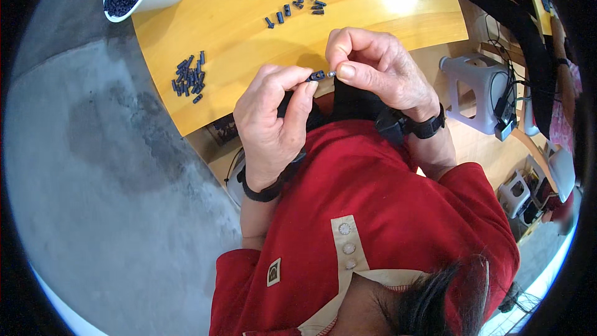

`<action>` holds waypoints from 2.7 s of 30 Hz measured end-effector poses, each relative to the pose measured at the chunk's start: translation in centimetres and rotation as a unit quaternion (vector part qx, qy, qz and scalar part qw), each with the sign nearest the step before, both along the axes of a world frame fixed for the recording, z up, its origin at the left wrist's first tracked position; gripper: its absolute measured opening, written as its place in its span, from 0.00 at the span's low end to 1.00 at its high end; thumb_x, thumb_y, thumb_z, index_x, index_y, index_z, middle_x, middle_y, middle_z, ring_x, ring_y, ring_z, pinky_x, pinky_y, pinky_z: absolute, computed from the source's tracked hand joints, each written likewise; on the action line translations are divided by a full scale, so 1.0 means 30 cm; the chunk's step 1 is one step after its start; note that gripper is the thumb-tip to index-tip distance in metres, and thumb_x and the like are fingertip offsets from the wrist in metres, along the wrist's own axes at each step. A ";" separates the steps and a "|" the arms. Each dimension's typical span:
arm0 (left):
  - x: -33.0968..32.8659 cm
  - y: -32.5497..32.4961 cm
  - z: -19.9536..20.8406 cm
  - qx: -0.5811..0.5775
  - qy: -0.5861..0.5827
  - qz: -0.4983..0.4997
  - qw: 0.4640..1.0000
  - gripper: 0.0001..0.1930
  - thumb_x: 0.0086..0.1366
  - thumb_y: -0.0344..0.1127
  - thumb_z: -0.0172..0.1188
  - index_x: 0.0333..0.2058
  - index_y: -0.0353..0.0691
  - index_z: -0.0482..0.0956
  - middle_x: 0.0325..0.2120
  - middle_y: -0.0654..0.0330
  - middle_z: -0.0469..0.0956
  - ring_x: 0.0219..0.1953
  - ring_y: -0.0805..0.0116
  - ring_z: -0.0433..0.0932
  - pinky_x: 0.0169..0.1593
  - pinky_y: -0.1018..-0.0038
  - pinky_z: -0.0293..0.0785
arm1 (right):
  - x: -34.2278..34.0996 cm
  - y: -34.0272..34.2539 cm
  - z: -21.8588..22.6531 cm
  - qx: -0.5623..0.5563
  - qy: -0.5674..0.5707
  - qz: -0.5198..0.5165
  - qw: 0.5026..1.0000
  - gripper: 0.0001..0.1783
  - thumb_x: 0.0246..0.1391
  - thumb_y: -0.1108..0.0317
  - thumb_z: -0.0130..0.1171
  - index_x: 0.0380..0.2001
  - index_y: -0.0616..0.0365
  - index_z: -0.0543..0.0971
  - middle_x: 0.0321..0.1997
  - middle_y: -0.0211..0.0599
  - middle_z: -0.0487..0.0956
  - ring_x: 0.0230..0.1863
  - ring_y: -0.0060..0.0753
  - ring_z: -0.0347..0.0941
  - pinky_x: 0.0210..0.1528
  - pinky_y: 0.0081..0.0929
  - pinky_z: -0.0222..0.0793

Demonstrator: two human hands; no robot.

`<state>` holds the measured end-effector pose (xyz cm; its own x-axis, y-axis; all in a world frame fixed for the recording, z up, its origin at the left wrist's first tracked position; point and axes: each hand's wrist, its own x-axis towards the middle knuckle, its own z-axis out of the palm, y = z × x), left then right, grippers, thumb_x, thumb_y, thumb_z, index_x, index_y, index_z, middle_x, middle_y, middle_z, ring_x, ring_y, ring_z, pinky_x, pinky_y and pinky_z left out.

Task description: Manually assemble small plastic and rubber components by inserting a metal pin into a black plastic sleeve.

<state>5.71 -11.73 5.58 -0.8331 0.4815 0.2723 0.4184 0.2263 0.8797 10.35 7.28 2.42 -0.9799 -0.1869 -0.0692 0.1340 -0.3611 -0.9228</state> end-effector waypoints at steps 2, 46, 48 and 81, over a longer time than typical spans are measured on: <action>-0.003 0.001 0.005 -0.017 0.036 -0.012 0.999 0.08 0.56 0.19 0.62 0.36 0.34 0.77 0.26 0.55 0.77 0.26 0.64 0.77 0.31 0.73 0.71 | -0.001 -0.001 -0.004 0.003 0.017 -0.005 1.000 0.10 0.63 0.62 0.58 0.34 0.57 0.74 0.27 0.17 0.68 0.28 0.10 0.61 0.29 0.12 0.58; 0.015 -0.008 -0.152 0.076 -0.084 0.052 0.992 0.05 0.62 0.19 0.58 0.37 0.31 0.76 0.30 0.59 0.75 0.32 0.74 0.74 0.38 0.80 0.71 | -0.119 -0.016 -0.130 0.491 0.133 -0.296 0.809 0.04 0.48 0.72 0.65 0.30 0.56 0.81 0.29 0.36 0.76 0.29 0.37 0.76 0.31 0.30 0.73; 0.010 -0.008 -0.152 0.078 -0.086 0.057 0.992 0.05 0.62 0.19 0.58 0.37 0.31 0.76 0.30 0.59 0.75 0.32 0.74 0.74 0.38 0.80 0.72 | -0.133 -0.015 -0.146 0.506 0.154 -0.298 0.795 0.04 0.48 0.71 0.65 0.30 0.55 0.81 0.29 0.36 0.76 0.30 0.39 0.77 0.32 0.32 0.74; 0.034 -0.004 -0.092 0.086 -0.078 0.023 0.993 0.06 0.60 0.18 0.59 0.36 0.30 0.77 0.30 0.58 0.76 0.31 0.73 0.75 0.38 0.79 0.71 | 0.015 -0.026 -0.067 -0.190 -0.039 -0.073 0.978 0.07 0.59 0.70 0.61 0.38 0.61 0.79 0.29 0.34 0.81 0.26 0.22 0.79 0.29 0.19 0.76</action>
